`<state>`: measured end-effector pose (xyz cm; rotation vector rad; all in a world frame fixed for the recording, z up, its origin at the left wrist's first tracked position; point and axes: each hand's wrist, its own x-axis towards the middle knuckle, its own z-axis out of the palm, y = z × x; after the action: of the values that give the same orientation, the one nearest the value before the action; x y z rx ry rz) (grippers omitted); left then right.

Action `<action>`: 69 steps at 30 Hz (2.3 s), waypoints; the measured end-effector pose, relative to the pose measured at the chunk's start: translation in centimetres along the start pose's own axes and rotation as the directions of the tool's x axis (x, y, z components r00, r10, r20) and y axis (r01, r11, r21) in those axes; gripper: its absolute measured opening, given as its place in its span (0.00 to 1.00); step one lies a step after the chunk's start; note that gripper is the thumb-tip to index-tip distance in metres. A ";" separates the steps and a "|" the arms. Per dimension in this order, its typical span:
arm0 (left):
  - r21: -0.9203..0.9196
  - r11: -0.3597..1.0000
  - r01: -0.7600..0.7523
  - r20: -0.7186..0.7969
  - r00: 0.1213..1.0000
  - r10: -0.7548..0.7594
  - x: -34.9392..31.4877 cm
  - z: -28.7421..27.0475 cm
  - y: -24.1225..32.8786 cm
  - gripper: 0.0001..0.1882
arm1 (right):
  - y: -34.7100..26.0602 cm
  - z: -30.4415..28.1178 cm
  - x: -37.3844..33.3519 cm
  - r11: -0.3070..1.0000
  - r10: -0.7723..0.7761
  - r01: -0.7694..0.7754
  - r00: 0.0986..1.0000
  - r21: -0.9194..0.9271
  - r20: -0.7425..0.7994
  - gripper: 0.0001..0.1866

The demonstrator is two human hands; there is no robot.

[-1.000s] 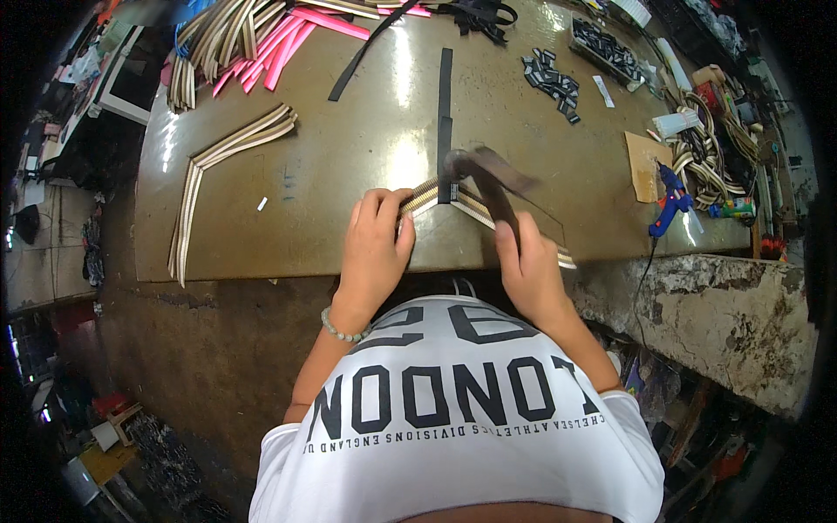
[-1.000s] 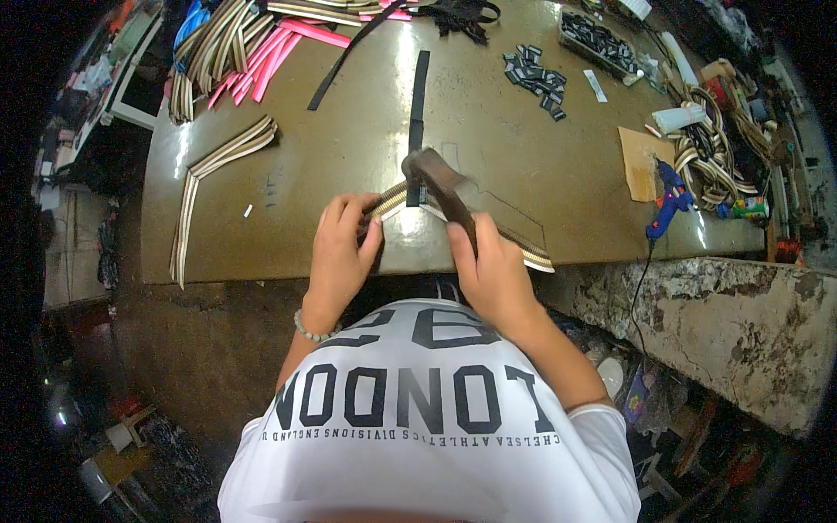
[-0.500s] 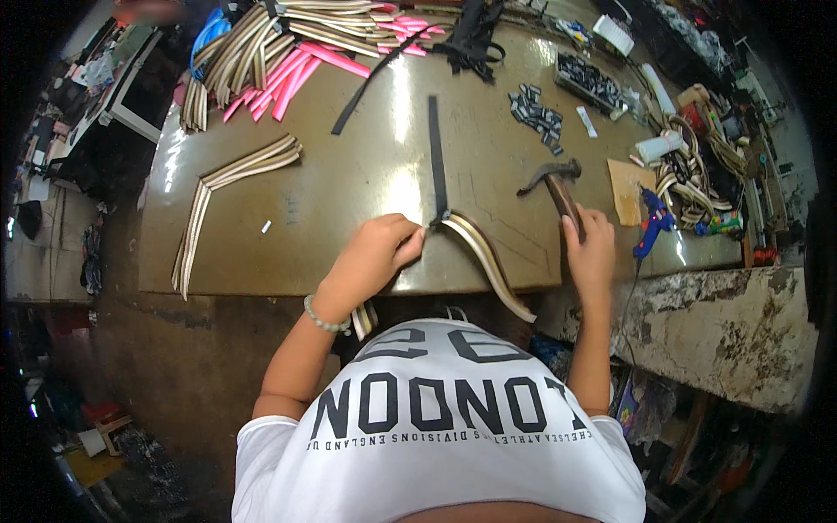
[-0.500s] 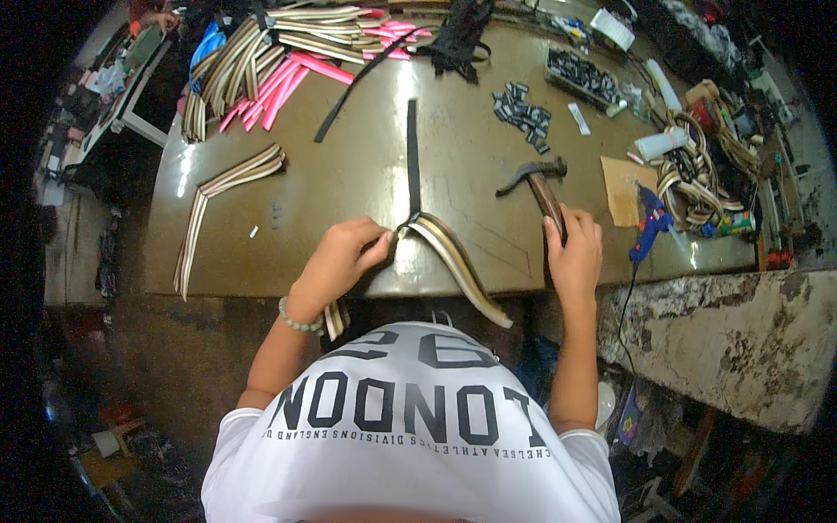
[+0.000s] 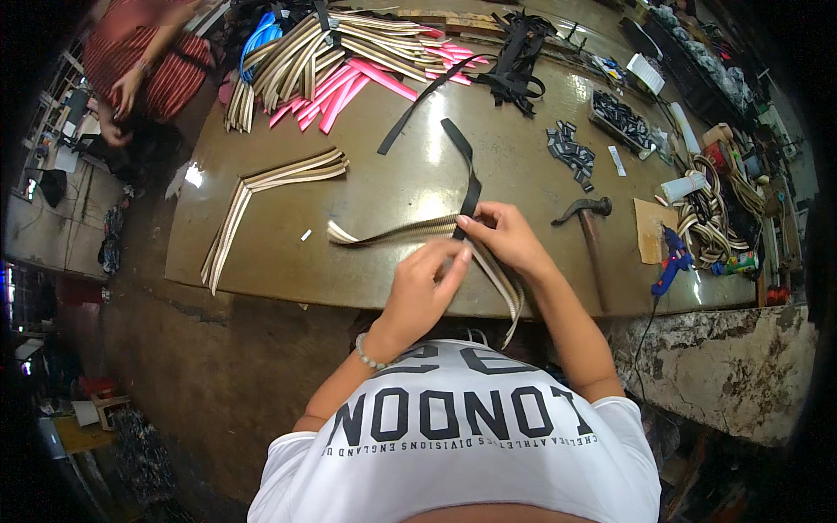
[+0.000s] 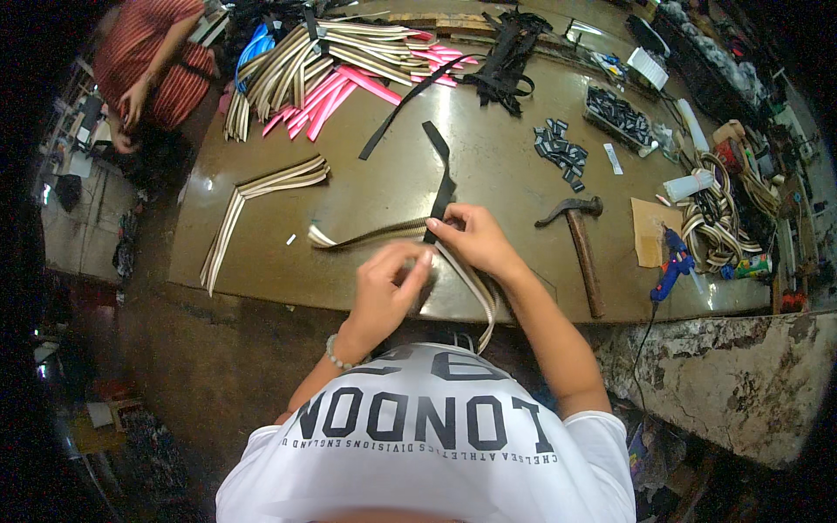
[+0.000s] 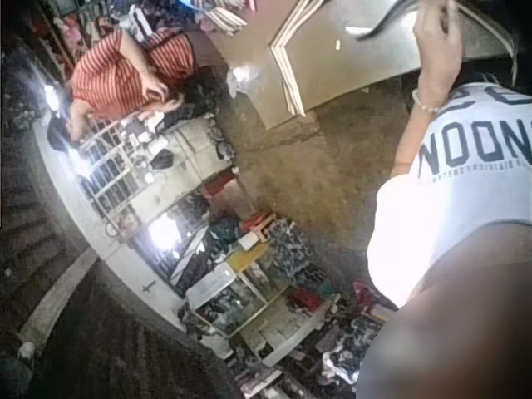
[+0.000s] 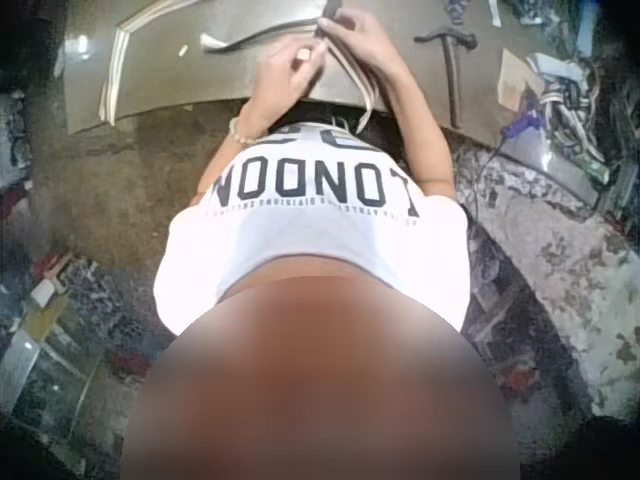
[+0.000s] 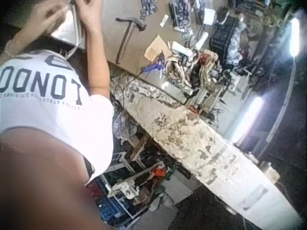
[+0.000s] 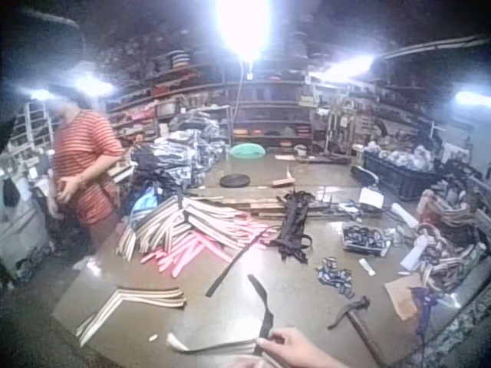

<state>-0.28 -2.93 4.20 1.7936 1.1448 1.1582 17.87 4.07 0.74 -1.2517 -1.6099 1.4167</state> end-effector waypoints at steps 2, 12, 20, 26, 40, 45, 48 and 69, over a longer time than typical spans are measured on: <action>0.425 0.884 -0.195 -0.101 0.960 0.261 1.3 -0.8 0.1 0.13 | -0.4 -1.0 -0.4 0.996 0.086 -0.087 0.989 0.008 0.117 0.12; 0.248 0.961 0.126 -0.036 0.992 -0.120 3.6 -0.1 -2.0 0.09 | -2.6 -0.9 -1.6 0.976 -0.131 0.122 0.991 0.181 0.039 0.23; 0.537 0.838 -0.093 -0.047 0.989 0.139 2.4 2.1 -3.9 0.09 | -3.6 0.4 -3.9 0.908 -0.227 0.183 0.971 -0.376 -0.077 0.21; 0.358 0.933 -0.041 -0.038 0.998 0.058 2.4 2.9 -4.5 0.08 | -0.2 2.4 -2.8 0.839 -0.378 0.224 0.895 -0.495 -0.236 0.15; 0.416 0.909 -0.019 0.035 0.999 0.005 2.2 3.1 -4.1 0.13 | 0.1 3.1 -7.3 0.492 -0.446 0.257 0.895 -0.832 0.012 0.06; 0.443 0.896 -0.042 0.071 0.997 0.012 2.2 2.8 -3.9 0.12 | -2.4 1.8 -11.5 0.670 -0.320 0.322 0.938 -0.669 0.131 0.14; 0.395 0.916 -0.078 0.112 0.993 0.036 2.6 2.3 -4.0 0.11 | -3.0 -2.8 -15.5 0.883 -0.128 0.105 0.992 -0.458 -0.020 0.10; 0.356 0.929 -0.099 -0.041 0.992 0.122 -0.2 2.0 -4.7 0.08 | -4.5 -5.6 -7.6 0.967 -0.005 -0.065 0.962 -0.246 -0.274 0.22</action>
<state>0.16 -1.58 -0.70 2.1297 1.3741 1.1329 24.45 -0.89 7.22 -1.5498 -1.6185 1.0225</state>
